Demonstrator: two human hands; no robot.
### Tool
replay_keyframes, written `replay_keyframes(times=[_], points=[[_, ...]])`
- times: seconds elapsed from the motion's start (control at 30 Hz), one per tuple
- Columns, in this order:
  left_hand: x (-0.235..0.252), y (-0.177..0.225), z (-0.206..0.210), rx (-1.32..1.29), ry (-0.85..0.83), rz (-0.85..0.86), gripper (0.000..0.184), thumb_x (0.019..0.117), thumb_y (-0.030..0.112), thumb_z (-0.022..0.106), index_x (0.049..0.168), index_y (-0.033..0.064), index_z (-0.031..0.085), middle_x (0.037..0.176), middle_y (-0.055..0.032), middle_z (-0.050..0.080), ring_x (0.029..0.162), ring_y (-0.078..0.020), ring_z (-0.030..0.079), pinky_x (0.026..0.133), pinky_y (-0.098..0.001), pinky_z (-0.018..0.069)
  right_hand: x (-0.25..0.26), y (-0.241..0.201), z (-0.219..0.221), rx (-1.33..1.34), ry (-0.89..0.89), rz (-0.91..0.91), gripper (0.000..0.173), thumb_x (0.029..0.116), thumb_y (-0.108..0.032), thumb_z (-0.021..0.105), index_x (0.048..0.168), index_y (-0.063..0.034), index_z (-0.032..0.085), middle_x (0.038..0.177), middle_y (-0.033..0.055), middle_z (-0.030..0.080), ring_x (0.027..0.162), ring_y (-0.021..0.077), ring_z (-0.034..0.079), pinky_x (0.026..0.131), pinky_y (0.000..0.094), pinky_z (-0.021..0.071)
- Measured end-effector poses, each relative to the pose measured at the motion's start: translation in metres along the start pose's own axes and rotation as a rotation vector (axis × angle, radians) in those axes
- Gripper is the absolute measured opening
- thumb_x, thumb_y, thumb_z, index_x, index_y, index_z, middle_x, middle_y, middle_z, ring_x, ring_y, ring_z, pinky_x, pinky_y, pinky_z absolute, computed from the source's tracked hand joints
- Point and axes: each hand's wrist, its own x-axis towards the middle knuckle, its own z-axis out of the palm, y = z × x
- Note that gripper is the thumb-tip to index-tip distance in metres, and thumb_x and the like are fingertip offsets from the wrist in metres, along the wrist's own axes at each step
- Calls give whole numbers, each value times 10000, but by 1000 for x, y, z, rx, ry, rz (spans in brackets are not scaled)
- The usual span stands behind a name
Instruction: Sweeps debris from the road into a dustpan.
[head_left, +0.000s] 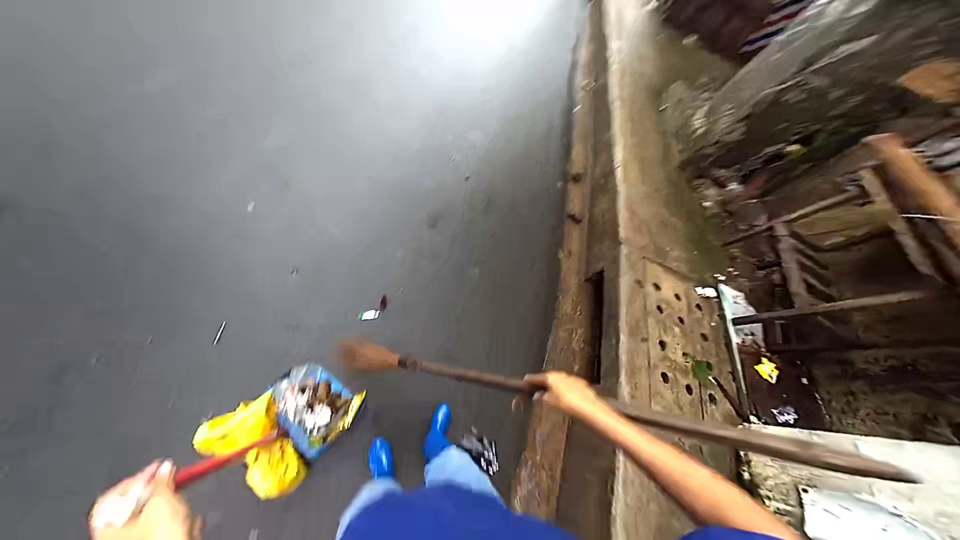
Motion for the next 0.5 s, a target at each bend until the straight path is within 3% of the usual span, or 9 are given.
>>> replay_keyframes(times=[0.07, 0.17, 0.27, 0.33, 0.4, 0.5], points=[[-8, 14, 10, 23, 55, -40, 488, 908, -8, 683, 1303, -206, 478, 1204, -266, 633, 1072, -160, 636, 952, -283, 530, -3, 2, -32, -40, 34, 1, 447, 1022, -286, 618, 1469, -287, 598, 1319, 216, 680, 1200, 486, 636, 985, 735, 458], [-7, 10, 22, 34, 123, -73, 361, 885, -52, 669, 1204, -163, 540, 1126, -220, 649, 998, -174, 639, 895, -325, 540, 24, -16, -48, -101, 141, 39, 484, 1049, -243, 568, 1532, -227, 530, 1364, 251, 643, 1220, 510, 614, 979, 732, 444], [-9, -7, 27, 28, 144, -43, 288, 886, -18, 686, 1135, -116, 582, 1103, -169, 674, 1005, -158, 649, 910, -344, 540, 78, -54, -21, -122, 173, 96, 492, 1051, -184, 528, 1540, -139, 499, 1437, 253, 582, 1255, 494, 597, 988, 703, 457], [-16, -15, 35, 16, 154, -26, 265, 896, 5, 686, 1118, -92, 578, 1093, -137, 670, 1000, -126, 646, 919, -325, 538, 100, -65, -4, -199, 87, 47, 463, 1039, -175, 531, 1499, -121, 530, 1419, 260, 591, 1241, 490, 607, 972, 696, 471], [-13, -13, 41, 40, 178, -20, 249, 893, 16, 694, 1101, -72, 590, 1082, -129, 681, 997, -127, 651, 916, -334, 536, 100, -53, -5, -224, -28, -47, 488, 1040, -216, 551, 1527, -186, 524, 1400, 244, 618, 1243, 478, 614, 990, 707, 462], [-11, -7, 50, 92, 224, -44, 242, 882, 9, 710, 1095, -60, 616, 1060, -122, 703, 998, -126, 655, 908, -329, 530, 79, -7, -43, -70, -32, -129, 447, 1033, -246, 626, 1477, -211, 597, 1308, 250, 673, 1184, 505, 630, 976, 747, 443]])
